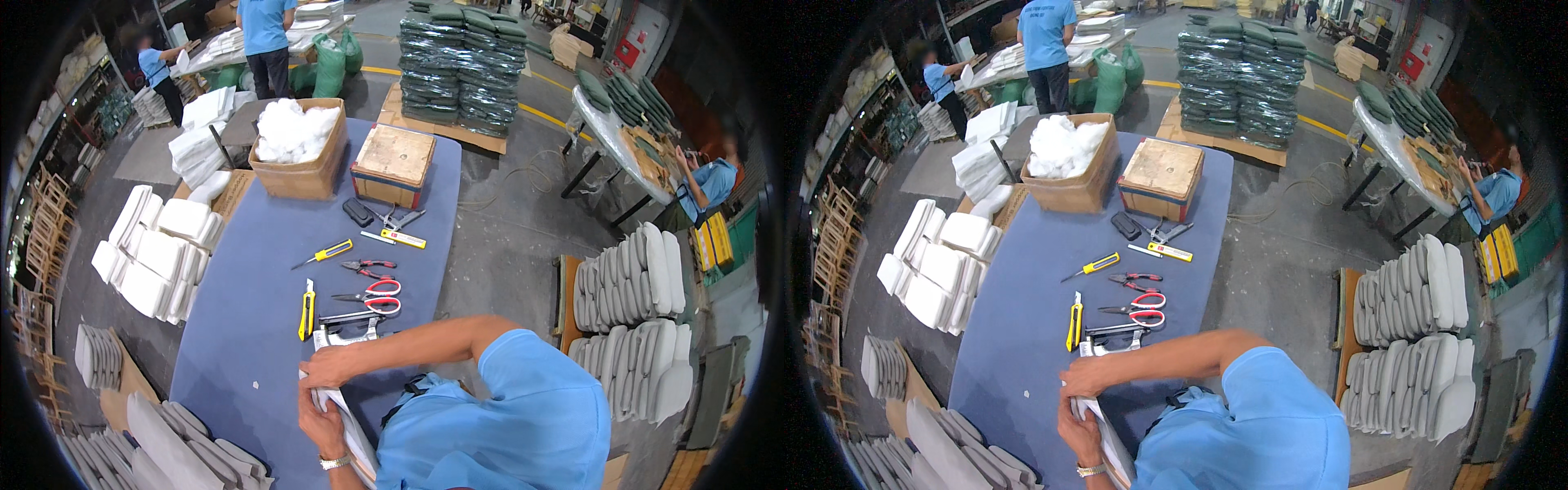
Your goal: The person covers a foam cushion with a white fabric cover, trims excess fabric with scissors, and secures the cover using a staple gun. The person repeats this process for multiple cushions, stacking finished units on the table.
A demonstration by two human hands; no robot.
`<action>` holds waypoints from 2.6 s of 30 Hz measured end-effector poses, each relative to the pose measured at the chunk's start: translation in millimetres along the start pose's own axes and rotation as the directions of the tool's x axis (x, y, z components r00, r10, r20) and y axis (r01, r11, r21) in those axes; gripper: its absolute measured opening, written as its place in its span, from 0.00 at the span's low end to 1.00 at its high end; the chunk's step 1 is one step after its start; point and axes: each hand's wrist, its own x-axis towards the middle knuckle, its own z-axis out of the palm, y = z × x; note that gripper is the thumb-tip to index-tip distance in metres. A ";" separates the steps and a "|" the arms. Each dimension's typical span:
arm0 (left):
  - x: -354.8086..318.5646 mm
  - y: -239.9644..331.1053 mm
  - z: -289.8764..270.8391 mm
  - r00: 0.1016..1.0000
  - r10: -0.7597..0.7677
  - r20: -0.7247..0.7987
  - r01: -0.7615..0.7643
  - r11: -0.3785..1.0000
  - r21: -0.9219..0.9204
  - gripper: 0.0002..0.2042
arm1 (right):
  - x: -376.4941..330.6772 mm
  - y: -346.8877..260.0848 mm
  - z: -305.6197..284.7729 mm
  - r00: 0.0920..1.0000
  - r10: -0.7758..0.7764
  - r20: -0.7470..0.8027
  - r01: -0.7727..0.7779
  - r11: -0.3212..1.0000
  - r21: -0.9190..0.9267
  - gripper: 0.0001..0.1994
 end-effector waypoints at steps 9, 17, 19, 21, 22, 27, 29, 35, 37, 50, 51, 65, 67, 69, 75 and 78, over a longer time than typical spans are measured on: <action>-6.8 -13.3 10.2 0.992 -0.069 -0.102 0.059 0.994 -0.095 0.25 | -2.3 6.1 8.0 0.997 -0.074 -0.015 0.075 0.997 0.019 0.14; 13.4 -7.1 -18.6 0.975 -0.161 0.153 0.175 0.981 -0.084 0.22 | -6.8 10.2 10.0 0.991 -0.102 -0.084 0.105 0.994 0.037 0.14; 28.7 -13.3 -41.0 0.918 -0.194 0.346 0.296 0.915 -0.273 0.20 | -7.1 9.7 18.3 0.987 -0.085 -0.135 0.091 0.995 0.039 0.13; 47.2 -6.2 -43.7 0.929 -0.176 0.325 0.292 0.888 -0.355 0.21 | -2.7 8.9 21.4 0.989 -0.066 -0.135 0.069 0.997 0.016 0.13; 57.1 -0.7 -42.8 0.933 -0.164 0.320 0.289 0.872 -0.395 0.22 | -2.1 8.4 23.3 0.989 -0.053 -0.136 0.054 0.999 0.005 0.13; 68.9 -18.1 -8.8 0.913 -0.106 0.393 0.273 0.876 -0.399 0.25 | -11.6 2.6 32.1 0.961 -0.014 -0.276 0.036 0.997 0.074 0.13; 65.0 -28.2 -3.8 0.902 -0.093 0.422 0.274 0.877 -0.394 0.26 | -14.3 0.3 33.1 0.955 0.010 -0.298 0.020 0.995 0.096 0.12; 55.8 -29.5 -3.7 0.883 -0.104 0.457 0.295 0.881 -0.370 0.29 | -22.8 -1.3 25.4 0.962 0.060 -0.267 0.001 0.975 0.222 0.10; 52.2 -7.9 -10.3 0.868 -0.152 0.472 0.347 0.867 -0.359 0.29 | -29.9 -0.4 21.8 0.962 0.058 -0.268 0.022 0.957 0.289 0.09; 33.2 -23.0 -4.5 0.900 -0.055 0.432 0.129 0.981 -0.144 0.34 | -40.2 7.8 56.1 0.876 0.227 -0.426 0.081 0.801 0.593 0.07; 31.9 -23.9 -1.5 0.912 -0.029 0.410 0.088 0.988 -0.126 0.35 | -43.5 7.2 51.5 0.885 0.233 -0.403 0.070 0.789 0.611 0.07; 13.2 -3.7 26.5 0.989 -0.058 0.136 0.025 0.973 0.231 0.33 | -47.9 49.5 108.2 0.739 0.606 -0.294 -0.573 0.795 0.200 0.36; 16.8 -1.6 23.9 0.985 -0.088 0.146 0.048 0.966 0.255 0.32 | -42.1 69.7 113.8 0.734 0.630 -0.254 -0.596 0.777 0.203 0.36; 18.0 -1.4 18.6 0.985 -0.094 0.146 0.051 0.960 0.277 0.32 | -40.6 77.5 108.2 0.750 0.608 -0.260 -0.562 0.794 0.232 0.37; 18.6 3.5 14.4 0.980 -0.125 0.154 0.073 0.949 0.307 0.32 | -67.5 36.8 22.8 0.626 0.774 -0.090 -0.497 0.486 0.719 0.31; 20.6 9.9 13.8 0.971 -0.172 0.164 0.112 0.939 0.327 0.32 | -89.2 6.1 2.3 0.662 0.748 0.053 -0.418 0.309 0.855 0.32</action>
